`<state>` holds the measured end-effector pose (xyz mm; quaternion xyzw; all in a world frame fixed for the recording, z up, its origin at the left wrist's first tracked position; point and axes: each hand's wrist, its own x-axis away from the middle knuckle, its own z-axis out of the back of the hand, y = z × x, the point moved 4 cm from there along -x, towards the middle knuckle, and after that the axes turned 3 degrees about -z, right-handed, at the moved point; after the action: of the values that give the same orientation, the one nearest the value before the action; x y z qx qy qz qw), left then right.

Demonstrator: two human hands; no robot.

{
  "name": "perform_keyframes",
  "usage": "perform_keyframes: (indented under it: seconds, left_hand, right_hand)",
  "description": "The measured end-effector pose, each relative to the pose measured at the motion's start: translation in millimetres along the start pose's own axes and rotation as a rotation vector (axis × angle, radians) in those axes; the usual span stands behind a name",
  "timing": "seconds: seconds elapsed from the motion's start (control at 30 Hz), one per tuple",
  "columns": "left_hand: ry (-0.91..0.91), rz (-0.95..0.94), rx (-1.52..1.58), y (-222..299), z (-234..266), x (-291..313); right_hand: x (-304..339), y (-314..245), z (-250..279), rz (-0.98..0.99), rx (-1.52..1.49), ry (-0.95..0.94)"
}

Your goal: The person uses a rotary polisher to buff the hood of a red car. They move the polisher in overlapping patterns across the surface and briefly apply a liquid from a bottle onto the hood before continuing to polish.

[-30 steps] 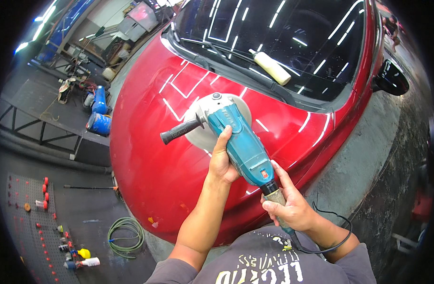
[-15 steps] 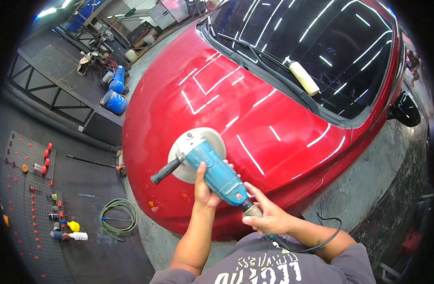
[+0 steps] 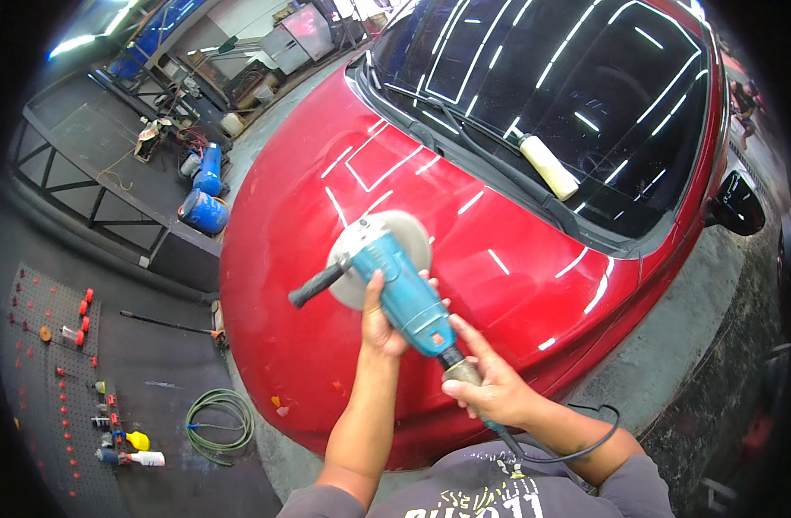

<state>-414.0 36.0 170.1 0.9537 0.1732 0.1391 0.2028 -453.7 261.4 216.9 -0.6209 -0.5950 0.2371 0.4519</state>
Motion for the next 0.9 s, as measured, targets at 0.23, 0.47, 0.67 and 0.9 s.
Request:
perform_keyframes:
  seconds: [0.23, 0.47, 0.67, 0.9]
  left_hand:
    - [-0.097, 0.166, -0.113, -45.8, -57.4, -107.7]
    - [0.005, 0.176, -0.178, -26.1, -52.6, -86.3]
    - [0.05, 0.098, -0.081, 1.2, -33.9, -17.9]
    - [0.136, -0.096, -0.017, 32.2, 24.8, 61.1]
  right_hand:
    - [15.1, -48.0, 44.9, 0.135, -0.028, 0.243]
    - [10.0, -36.1, 33.0, 0.116, -0.137, 0.189]
    - [2.2, -8.8, -4.7, 0.025, -0.131, 0.094]
    - [-9.9, 26.5, -47.4, -0.08, 0.0, -0.059]
